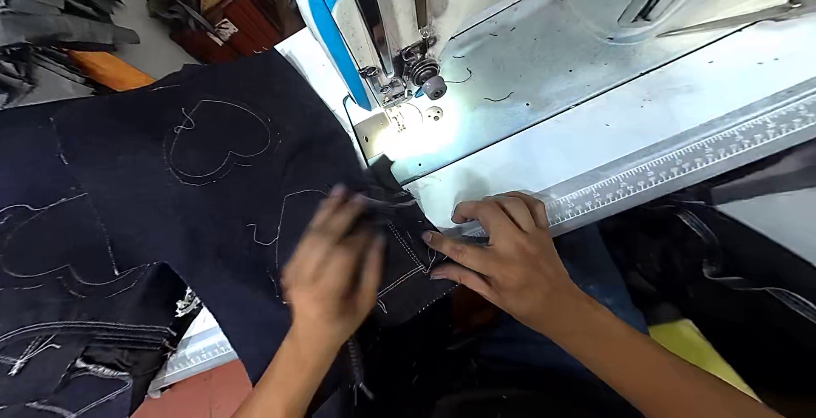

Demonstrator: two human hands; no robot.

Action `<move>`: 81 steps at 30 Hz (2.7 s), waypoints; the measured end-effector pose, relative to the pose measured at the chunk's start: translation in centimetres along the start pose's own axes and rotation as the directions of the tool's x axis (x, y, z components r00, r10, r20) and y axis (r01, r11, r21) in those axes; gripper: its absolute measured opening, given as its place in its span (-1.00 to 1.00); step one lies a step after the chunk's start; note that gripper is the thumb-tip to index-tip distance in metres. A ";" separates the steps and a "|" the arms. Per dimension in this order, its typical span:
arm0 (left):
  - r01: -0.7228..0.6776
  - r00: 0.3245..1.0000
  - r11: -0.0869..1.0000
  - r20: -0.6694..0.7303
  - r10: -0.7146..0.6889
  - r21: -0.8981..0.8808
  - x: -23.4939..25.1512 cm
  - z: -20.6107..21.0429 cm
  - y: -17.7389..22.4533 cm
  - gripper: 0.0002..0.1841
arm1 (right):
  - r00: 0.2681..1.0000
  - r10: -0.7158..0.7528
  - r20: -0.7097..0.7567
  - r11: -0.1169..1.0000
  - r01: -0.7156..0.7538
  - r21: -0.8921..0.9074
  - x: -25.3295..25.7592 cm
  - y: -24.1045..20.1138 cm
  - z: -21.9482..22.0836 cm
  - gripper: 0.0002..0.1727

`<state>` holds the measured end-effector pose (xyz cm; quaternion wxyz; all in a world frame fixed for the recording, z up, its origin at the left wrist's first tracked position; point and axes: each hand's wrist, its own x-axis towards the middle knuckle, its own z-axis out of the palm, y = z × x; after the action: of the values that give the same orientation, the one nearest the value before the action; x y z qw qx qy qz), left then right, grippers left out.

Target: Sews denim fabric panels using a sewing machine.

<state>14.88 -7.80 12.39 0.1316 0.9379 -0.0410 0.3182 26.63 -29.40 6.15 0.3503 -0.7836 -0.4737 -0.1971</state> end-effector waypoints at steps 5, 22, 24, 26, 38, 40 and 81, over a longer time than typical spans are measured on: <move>-0.031 0.952 0.995 0.301 0.058 -0.095 0.0 0.9 -1.0 -0.71 | 0.995 -0.017 -0.103 0.999 0.022 0.048 -0.6 0.3 0.3 -0.64; -0.150 0.910 0.986 0.399 0.110 0.070 0.8 0.1 0.1 -0.66 | 0.997 -0.006 0.080 0.994 0.015 -0.112 -0.1 -0.7 -0.3 -0.50; -0.161 0.897 0.985 0.425 0.120 0.060 2.4 -0.5 -1.0 -0.62 | 0.991 -0.002 0.134 0.989 0.021 -0.146 0.1 -0.9 -0.3 -0.46; -0.191 0.870 0.978 0.475 0.131 0.080 5.6 -0.6 -2.8 -0.61 | 0.993 -0.002 0.121 0.991 0.018 -0.135 0.2 -1.1 -0.2 -0.42; -0.376 0.309 0.907 0.897 0.316 -0.190 18.2 1.8 -6.9 -0.55 | 0.993 -0.062 0.097 0.996 0.067 -0.053 0.5 -1.1 0.7 -0.46; -0.516 0.320 0.857 0.927 0.194 -0.001 18.5 1.2 -7.6 -0.31 | 0.992 -0.059 0.115 0.997 0.063 -0.036 0.6 -1.2 0.5 -0.47; 0.058 0.937 0.987 0.334 -0.106 0.152 2.9 1.2 -4.1 -0.58 | 0.977 -0.112 0.181 0.994 0.113 0.004 1.6 0.0 -0.2 -0.59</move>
<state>18.54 -4.17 12.31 0.0696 0.9866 -0.0016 0.1473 27.40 -28.63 7.31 0.2914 -0.7714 -0.5465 -0.1461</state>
